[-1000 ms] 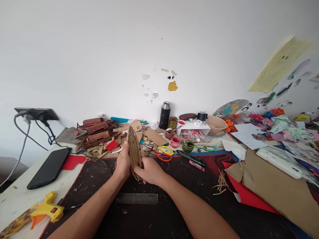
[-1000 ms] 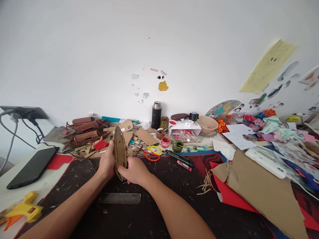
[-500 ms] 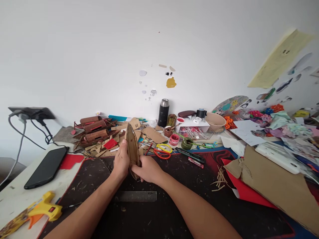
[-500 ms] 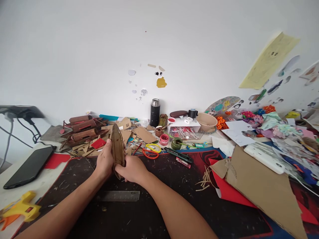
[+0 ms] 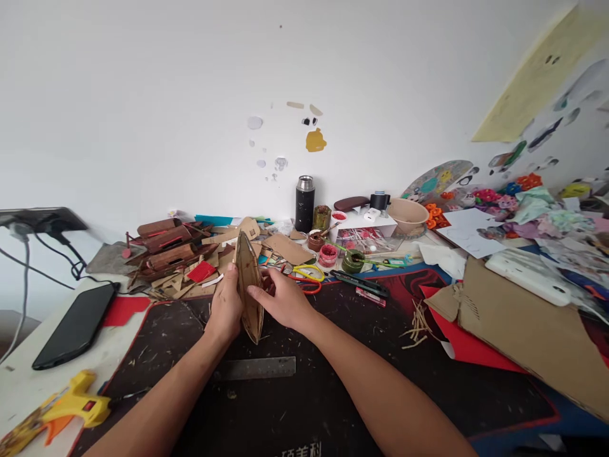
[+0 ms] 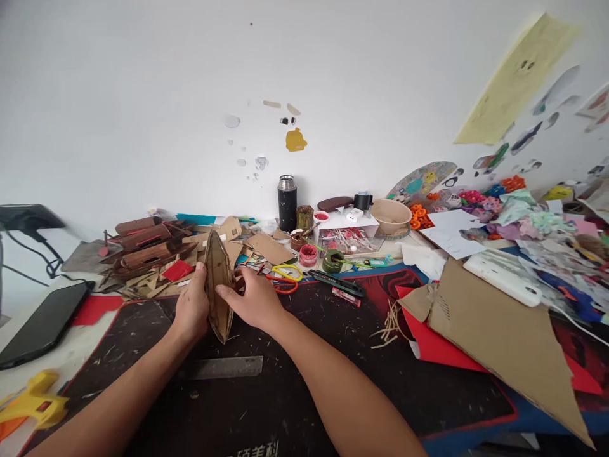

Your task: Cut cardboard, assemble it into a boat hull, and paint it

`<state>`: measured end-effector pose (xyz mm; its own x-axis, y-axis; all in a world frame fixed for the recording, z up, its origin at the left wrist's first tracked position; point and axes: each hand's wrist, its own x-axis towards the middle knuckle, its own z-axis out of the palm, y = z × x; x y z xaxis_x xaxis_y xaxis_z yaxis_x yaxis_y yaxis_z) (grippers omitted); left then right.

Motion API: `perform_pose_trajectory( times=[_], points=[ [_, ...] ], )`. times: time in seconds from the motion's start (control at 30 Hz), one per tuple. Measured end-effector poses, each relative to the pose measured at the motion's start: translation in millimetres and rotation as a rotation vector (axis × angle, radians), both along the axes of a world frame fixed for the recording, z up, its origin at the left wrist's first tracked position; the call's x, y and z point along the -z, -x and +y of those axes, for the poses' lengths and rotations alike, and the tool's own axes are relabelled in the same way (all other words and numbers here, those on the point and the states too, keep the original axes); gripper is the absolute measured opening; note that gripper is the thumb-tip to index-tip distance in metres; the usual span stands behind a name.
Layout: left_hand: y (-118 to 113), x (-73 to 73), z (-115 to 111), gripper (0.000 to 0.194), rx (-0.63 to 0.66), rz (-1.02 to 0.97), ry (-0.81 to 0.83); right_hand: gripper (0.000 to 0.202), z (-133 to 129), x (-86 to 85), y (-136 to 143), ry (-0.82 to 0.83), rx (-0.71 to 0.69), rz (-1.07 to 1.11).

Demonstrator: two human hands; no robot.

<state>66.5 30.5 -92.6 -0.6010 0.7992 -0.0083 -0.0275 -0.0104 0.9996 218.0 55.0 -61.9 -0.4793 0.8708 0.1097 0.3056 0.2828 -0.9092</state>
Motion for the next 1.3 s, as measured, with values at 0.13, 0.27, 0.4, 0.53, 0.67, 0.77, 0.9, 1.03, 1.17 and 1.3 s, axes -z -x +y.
perform_pose_trajectory(
  times=[0.13, 0.27, 0.4, 0.53, 0.67, 0.77, 0.9, 1.03, 1.17, 1.3],
  points=[
    [-5, 4.0, -4, 0.055, 0.061, -0.051, 0.001, 0.04, -1, -3.2, 1, 0.016, 0.01, -0.008],
    [-6, 8.3, -4, 0.059, 0.085, -0.087, 0.025, 0.042, 1, -0.5, 1, 0.016, -0.005, -0.018],
    [-3, 11.8, -3, 0.063, 0.102, -0.096, 0.049, 0.048, 3, 1.3, 1, 0.025, -0.016, -0.052],
    [-2, 12.3, -4, 0.064, 0.127, -0.062, 0.05, 0.048, 3, -2.2, 0, 0.042, -0.025, -0.107],
    [-2, 11.6, -7, 0.065, 0.14, -0.017, 0.048, 0.047, 4, -5.9, 0, 0.034, -0.014, -0.169],
    [-2, 9.0, -9, 0.065, 0.161, 0.044, 0.051, 0.046, 4, -6.3, 1, 0.014, -0.016, -0.192],
    [-7, -4.5, -15, 0.067, 0.157, 0.167, 0.106, 0.044, 5, -4.6, 2, -0.006, -0.022, -0.221],
    [-18, -28.2, -21, 0.075, 0.139, 0.282, 0.241, 0.042, 4, -4.4, 3, -0.016, -0.013, -0.218],
    [-26, -41.2, -23, 0.07, 0.176, 0.335, 0.283, 0.034, 1, -5.2, 4, -0.018, -0.004, -0.164],
    [-22, -30.9, -18, 0.063, 0.196, 0.276, 0.179, 0.035, 2, -4.7, 4, 0.005, -0.013, -0.125]
  ],
)
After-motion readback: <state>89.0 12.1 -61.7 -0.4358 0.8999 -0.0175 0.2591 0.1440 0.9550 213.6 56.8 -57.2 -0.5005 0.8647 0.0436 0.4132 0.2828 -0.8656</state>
